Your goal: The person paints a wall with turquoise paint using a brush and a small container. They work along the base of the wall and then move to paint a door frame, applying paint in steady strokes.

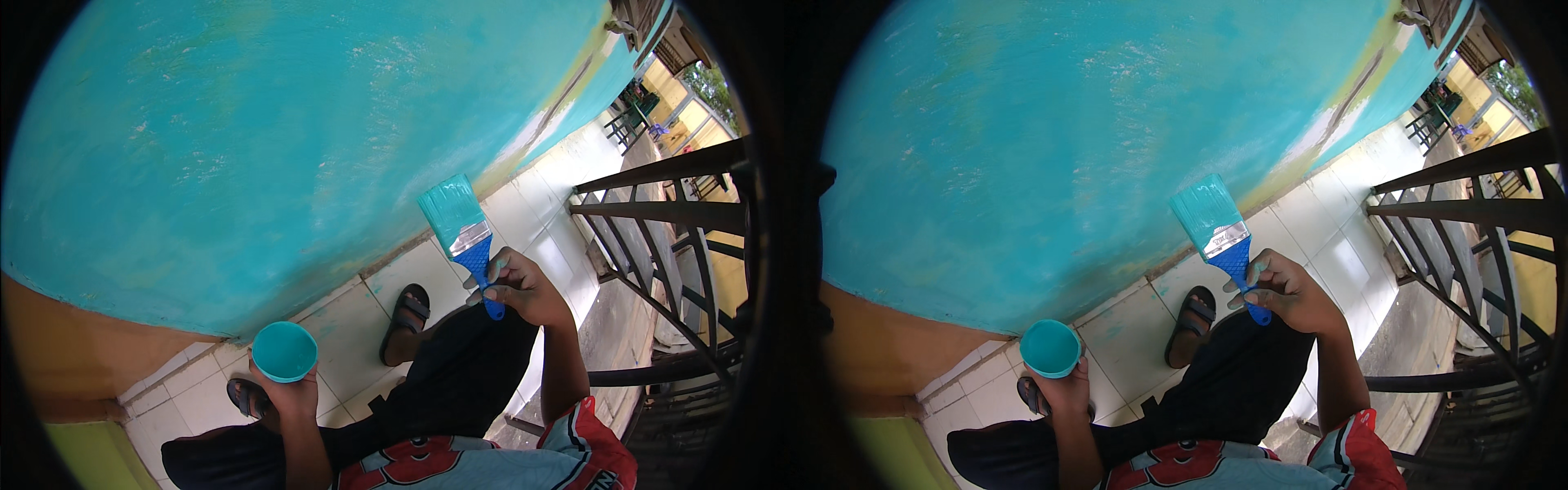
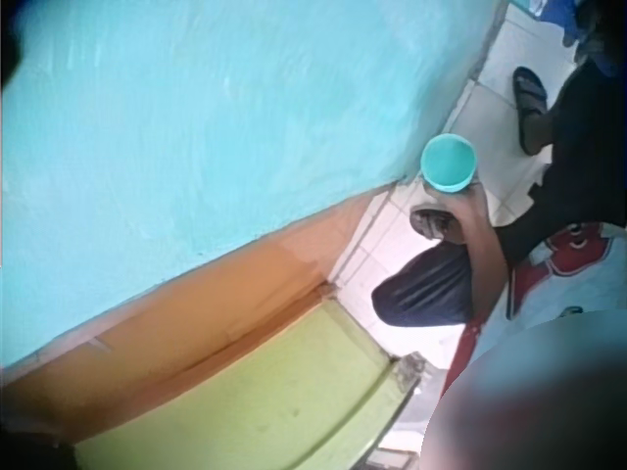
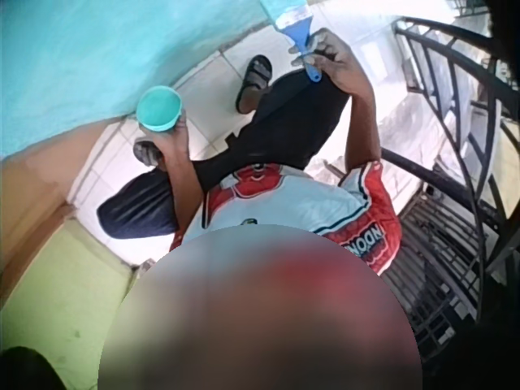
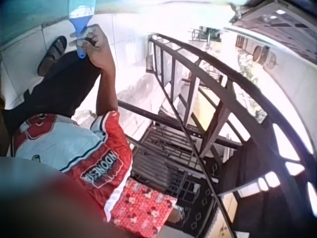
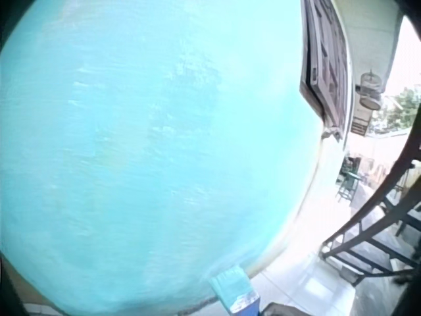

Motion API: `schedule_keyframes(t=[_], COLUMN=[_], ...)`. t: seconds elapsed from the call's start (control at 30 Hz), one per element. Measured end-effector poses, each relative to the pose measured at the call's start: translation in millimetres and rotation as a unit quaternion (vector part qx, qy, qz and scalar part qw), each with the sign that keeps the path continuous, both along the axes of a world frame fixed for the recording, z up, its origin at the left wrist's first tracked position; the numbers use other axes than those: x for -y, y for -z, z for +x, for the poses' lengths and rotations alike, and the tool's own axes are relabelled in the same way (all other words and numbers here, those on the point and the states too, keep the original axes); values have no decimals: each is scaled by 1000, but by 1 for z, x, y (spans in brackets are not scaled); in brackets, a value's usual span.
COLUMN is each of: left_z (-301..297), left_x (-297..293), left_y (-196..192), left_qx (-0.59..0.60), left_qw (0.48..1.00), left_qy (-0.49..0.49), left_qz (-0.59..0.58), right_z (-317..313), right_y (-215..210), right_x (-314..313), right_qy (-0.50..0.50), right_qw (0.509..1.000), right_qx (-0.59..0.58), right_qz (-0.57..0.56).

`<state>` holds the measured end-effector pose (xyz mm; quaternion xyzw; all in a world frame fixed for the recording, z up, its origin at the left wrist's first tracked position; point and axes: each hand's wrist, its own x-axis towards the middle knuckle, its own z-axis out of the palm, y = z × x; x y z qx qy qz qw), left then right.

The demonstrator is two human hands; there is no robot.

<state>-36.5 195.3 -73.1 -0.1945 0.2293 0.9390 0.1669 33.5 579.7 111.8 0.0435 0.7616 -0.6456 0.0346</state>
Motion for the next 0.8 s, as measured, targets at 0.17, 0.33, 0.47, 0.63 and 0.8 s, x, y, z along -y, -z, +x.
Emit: schedule_keyframes(t=[0.17,0.33,0.47,0.63,0.8], left_z=[9,16,19,14,11], left_x=[0,-3,-4,-3,-2], left_y=[-6,-16,-19,-24,-31], left_qx=[33,8,-20,-2,85], left_qw=[999,1000,999,996,985], left_qy=[-19,-5,-2,-65,-149], left_qz=[-1,3,29,60,30], right_z=[-10,-36,-59,-82,-100], right_y=[17,76,147,253,345], right_x=[5,39,50,53,69], right_qy=[75,28,-8,-42,-72], right_qw=[994,992,960,911,876], right_qx=[79,92,150,148,219], right_qz=[18,84,236,383,424])
